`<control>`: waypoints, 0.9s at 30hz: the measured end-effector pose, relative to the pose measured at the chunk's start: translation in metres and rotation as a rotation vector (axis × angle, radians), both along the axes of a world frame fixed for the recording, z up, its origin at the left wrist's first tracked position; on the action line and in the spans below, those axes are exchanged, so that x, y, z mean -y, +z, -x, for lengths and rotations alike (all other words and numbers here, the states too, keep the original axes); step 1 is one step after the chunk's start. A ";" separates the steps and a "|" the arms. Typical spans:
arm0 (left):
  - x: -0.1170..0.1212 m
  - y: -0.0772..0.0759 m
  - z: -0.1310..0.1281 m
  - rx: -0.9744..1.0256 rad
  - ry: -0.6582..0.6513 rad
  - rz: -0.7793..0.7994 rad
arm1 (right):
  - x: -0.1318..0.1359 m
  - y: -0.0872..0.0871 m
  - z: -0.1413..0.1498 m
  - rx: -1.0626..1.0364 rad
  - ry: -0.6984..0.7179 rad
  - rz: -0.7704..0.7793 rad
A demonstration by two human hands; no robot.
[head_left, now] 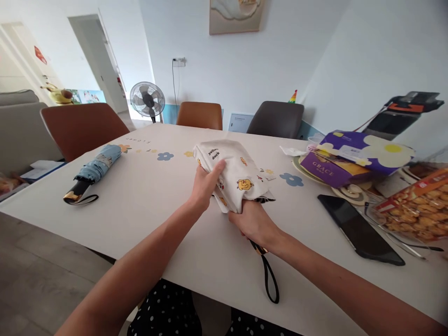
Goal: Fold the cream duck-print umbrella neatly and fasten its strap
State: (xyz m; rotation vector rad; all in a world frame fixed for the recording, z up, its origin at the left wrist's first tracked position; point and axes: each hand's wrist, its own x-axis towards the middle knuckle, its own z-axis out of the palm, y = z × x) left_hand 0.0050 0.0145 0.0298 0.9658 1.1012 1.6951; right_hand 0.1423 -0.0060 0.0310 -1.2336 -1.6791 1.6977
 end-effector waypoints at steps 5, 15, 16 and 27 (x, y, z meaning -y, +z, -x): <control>-0.005 0.005 0.012 0.419 -0.043 0.095 | 0.000 0.013 0.016 0.272 0.017 -0.319; -0.007 0.012 0.033 0.717 0.054 0.028 | 0.000 0.017 0.041 0.329 -0.019 -0.275; -0.007 0.013 0.034 0.715 0.066 0.001 | 0.001 0.018 0.042 0.279 0.004 -0.241; -0.012 0.000 0.040 0.792 -0.012 0.159 | -0.005 0.009 0.038 -0.056 0.174 0.051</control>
